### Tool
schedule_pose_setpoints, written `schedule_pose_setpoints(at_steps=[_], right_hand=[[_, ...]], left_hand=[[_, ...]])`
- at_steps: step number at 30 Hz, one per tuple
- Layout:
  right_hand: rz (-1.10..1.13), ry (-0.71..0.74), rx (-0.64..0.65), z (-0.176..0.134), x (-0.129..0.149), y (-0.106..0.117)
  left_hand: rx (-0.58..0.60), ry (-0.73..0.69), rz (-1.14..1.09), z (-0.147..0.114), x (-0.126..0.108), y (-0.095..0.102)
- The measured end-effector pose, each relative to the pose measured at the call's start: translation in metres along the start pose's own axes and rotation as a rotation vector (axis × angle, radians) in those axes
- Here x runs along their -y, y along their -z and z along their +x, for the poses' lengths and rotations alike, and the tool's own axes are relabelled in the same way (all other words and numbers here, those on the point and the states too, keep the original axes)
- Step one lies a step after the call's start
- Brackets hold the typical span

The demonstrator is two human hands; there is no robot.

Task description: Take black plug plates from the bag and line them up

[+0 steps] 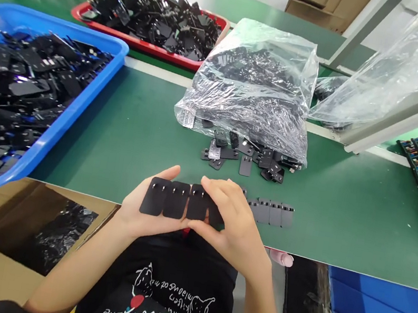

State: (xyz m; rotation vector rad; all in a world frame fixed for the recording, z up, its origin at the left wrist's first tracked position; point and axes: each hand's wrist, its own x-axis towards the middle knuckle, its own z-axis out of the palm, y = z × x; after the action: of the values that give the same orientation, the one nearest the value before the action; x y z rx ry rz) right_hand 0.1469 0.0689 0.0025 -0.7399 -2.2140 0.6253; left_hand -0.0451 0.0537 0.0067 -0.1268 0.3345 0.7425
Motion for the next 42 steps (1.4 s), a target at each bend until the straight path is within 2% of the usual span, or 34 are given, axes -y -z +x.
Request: schedule_pose_setpoints(at_steps=[4, 7, 10, 13, 18, 26, 37, 42], right_hand=[[-0.039, 0.017, -0.035, 0.018, -0.004, -0.003], [0.021, 0.041, -0.184, 0.023, -0.009, 0.001], [0.110, 0.023, -0.345, 0.015, -0.017, 0.003], [0.137, -0.024, -0.423, -0.001, -0.029, -0.002], [0.104, -0.110, -0.457, -0.023, -0.042, -0.016], [0.120, -0.143, -0.581, -0.028, -0.049, -0.026], [0.092, -0.168, -0.563, -0.034, -0.050, -0.028], [0.097, -0.177, -0.566, -0.035, -0.051, -0.029]], left_hand=[[0.072, -0.052, 0.077, 0.006, -0.026, 0.001], [0.079, -0.100, 0.133, 0.007, -0.051, -0.002], [0.086, -0.138, 0.179, 0.003, -0.071, -0.006], [0.114, -0.175, 0.201, -0.002, -0.083, -0.008], [0.164, -0.212, 0.197, -0.004, -0.091, -0.006], [0.198, -0.258, 0.131, -0.002, -0.098, 0.003], [0.196, -0.232, 0.051, 0.000, -0.100, 0.006], [0.159, -0.282, 0.023, 0.000, -0.097, 0.005]])
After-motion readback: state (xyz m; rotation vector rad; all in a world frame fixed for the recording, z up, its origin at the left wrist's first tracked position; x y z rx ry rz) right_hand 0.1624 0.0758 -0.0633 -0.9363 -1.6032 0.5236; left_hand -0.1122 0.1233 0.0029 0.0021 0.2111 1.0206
